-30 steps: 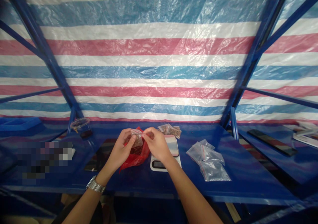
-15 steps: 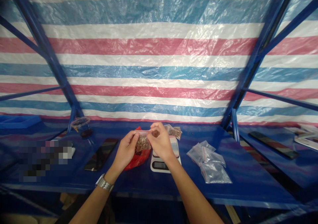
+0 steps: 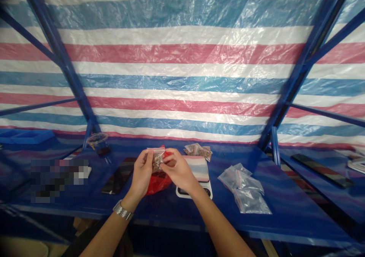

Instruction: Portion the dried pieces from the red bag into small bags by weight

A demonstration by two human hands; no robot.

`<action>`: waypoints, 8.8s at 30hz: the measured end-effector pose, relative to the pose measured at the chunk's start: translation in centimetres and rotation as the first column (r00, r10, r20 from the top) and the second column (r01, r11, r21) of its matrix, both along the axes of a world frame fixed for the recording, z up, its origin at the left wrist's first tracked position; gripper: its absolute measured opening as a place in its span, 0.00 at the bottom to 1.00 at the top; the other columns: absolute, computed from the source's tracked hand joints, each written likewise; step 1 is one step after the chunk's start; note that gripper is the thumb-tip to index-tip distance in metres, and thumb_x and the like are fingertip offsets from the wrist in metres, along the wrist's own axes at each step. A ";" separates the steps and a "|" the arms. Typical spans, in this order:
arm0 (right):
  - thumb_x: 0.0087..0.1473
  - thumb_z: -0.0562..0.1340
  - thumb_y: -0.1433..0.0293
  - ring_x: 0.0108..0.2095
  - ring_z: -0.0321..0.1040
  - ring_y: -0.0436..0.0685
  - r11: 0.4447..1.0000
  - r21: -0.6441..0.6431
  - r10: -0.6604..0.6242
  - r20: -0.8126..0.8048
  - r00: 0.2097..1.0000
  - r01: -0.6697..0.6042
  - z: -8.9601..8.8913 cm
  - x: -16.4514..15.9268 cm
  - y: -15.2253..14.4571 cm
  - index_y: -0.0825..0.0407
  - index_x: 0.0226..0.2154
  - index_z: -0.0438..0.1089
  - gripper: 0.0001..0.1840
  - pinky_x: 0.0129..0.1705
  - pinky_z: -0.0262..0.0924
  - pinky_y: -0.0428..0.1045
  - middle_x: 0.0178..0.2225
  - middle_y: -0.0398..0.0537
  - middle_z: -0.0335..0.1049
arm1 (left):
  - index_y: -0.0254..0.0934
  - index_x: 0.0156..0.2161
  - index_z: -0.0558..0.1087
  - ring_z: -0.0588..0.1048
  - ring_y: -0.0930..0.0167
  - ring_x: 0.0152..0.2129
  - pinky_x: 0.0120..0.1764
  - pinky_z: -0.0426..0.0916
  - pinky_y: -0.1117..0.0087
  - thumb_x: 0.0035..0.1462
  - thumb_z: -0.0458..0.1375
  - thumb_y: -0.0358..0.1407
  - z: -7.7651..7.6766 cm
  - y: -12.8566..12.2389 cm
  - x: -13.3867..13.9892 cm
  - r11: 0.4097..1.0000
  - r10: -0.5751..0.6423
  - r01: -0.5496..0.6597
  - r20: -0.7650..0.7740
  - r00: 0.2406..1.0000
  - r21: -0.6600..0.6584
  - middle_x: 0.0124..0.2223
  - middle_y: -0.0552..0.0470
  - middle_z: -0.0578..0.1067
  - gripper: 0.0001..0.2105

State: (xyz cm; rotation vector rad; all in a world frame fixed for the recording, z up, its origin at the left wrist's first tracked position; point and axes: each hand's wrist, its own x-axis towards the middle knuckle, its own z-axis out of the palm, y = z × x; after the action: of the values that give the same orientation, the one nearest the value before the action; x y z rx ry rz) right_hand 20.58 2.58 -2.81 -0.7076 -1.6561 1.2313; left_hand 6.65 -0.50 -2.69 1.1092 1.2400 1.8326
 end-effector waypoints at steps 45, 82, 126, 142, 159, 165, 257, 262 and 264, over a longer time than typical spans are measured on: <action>0.62 0.60 0.51 0.37 0.70 0.58 0.958 0.191 -0.228 0.052 0.972 0.215 1.6 0.9 0.3 0.50 0.36 0.74 0.20 0.41 0.64 0.51 0.35 0.47 0.75 | 0.38 0.39 0.77 0.81 0.64 0.40 0.47 0.72 0.66 0.59 0.64 0.47 0.4 -0.7 1.5 0.980 -0.196 0.194 0.032 0.980 0.045 0.41 0.48 0.82 0.13; 0.61 0.58 0.59 0.46 0.73 0.65 0.660 0.547 -0.743 0.371 0.558 0.515 -4.3 12.7 7.4 0.52 0.46 0.78 0.19 0.56 0.62 0.62 0.45 0.56 0.79 | 0.38 0.40 0.78 0.80 0.65 0.37 0.45 0.73 0.67 0.67 0.53 0.47 0.2 -1.8 -0.9 0.995 0.104 -0.095 -0.375 0.921 0.044 0.37 0.49 0.81 0.16; 0.54 0.57 0.58 0.37 0.76 0.64 0.624 0.568 -0.781 0.445 0.438 0.537 -4.2 29.3 4.7 0.48 0.36 0.81 0.19 0.44 0.68 0.56 0.38 0.53 0.81 | 0.42 0.43 0.78 0.81 0.64 0.40 0.50 0.73 0.65 0.67 0.53 0.41 -0.8 -4.6 -1.1 0.995 0.062 0.015 -0.741 0.669 0.097 0.40 0.49 0.82 0.12; 0.51 0.58 0.53 0.35 0.75 0.63 0.587 0.417 -0.804 0.400 0.440 0.694 -4.3 29.7 3.7 0.48 0.37 0.81 0.22 0.38 0.67 0.55 0.39 0.52 0.82 | 0.42 0.42 0.77 0.80 0.63 0.40 0.47 0.72 0.63 0.67 0.50 0.42 -0.2 -3.3 -4.6 0.972 0.148 -0.235 -0.826 0.544 0.020 0.44 0.47 0.80 0.13; 0.57 0.56 0.62 0.36 0.72 0.60 0.682 0.500 -0.724 0.364 0.585 0.534 -3.1 20.7 5.0 0.47 0.36 0.81 0.17 0.45 0.66 0.56 0.37 0.49 0.81 | 0.38 0.47 0.75 0.77 0.66 0.33 0.42 0.76 0.62 0.63 0.50 0.39 -1.0 -0.2 -7.2 0.960 0.213 -0.271 -0.803 0.556 0.067 0.48 0.44 0.73 0.15; 0.57 0.55 0.67 0.36 0.72 0.60 0.667 0.478 -0.743 0.376 0.553 0.571 -2.5 19.8 5.9 0.47 0.37 0.81 0.17 0.46 0.65 0.55 0.38 0.49 0.81 | 0.42 0.50 0.74 0.78 0.65 0.42 0.46 0.75 0.64 0.67 0.49 0.40 2.1 0.8 -5.2 0.988 0.152 -0.061 -0.947 0.283 0.140 0.53 0.46 0.71 0.14; 0.52 0.68 0.59 0.29 0.72 0.54 0.966 -0.028 -0.259 -0.133 0.957 0.258 2.6 2.0 0.6 0.47 0.44 0.70 0.18 0.34 0.69 0.50 0.31 0.41 0.74 | 0.44 0.50 0.62 0.80 0.67 0.44 0.50 0.73 0.64 0.56 0.66 0.41 0.5 -1.1 2.5 0.918 -0.396 0.396 -0.122 0.910 -0.023 0.49 0.47 0.78 0.21; 0.57 0.65 0.55 0.37 0.74 0.56 0.980 0.027 -0.197 -0.039 0.980 0.198 2.6 1.9 0.4 0.47 0.47 0.71 0.19 0.42 0.69 0.51 0.35 0.45 0.74 | 0.39 0.47 0.71 0.80 0.67 0.38 0.41 0.75 0.68 0.53 0.67 0.47 -0.4 -0.8 3.3 0.944 -0.277 0.298 0.151 0.949 -0.140 0.43 0.46 0.80 0.21; 0.59 0.64 0.56 0.40 0.73 0.56 0.976 0.114 -0.192 0.041 0.981 0.187 2.4 1.9 -0.1 0.47 0.48 0.72 0.18 0.44 0.69 0.52 0.38 0.46 0.74 | 0.37 0.41 0.74 0.79 0.70 0.31 0.36 0.75 0.70 0.52 0.67 0.50 -0.4 -0.6 2.8 0.925 -0.248 0.308 0.263 0.932 -0.220 0.37 0.49 0.79 0.19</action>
State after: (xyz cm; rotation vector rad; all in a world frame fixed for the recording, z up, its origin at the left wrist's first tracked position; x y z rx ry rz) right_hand 22.52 2.50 -0.41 -0.8148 -1.6432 0.9872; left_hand 9.49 -1.14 -3.13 0.8513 1.0841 1.4870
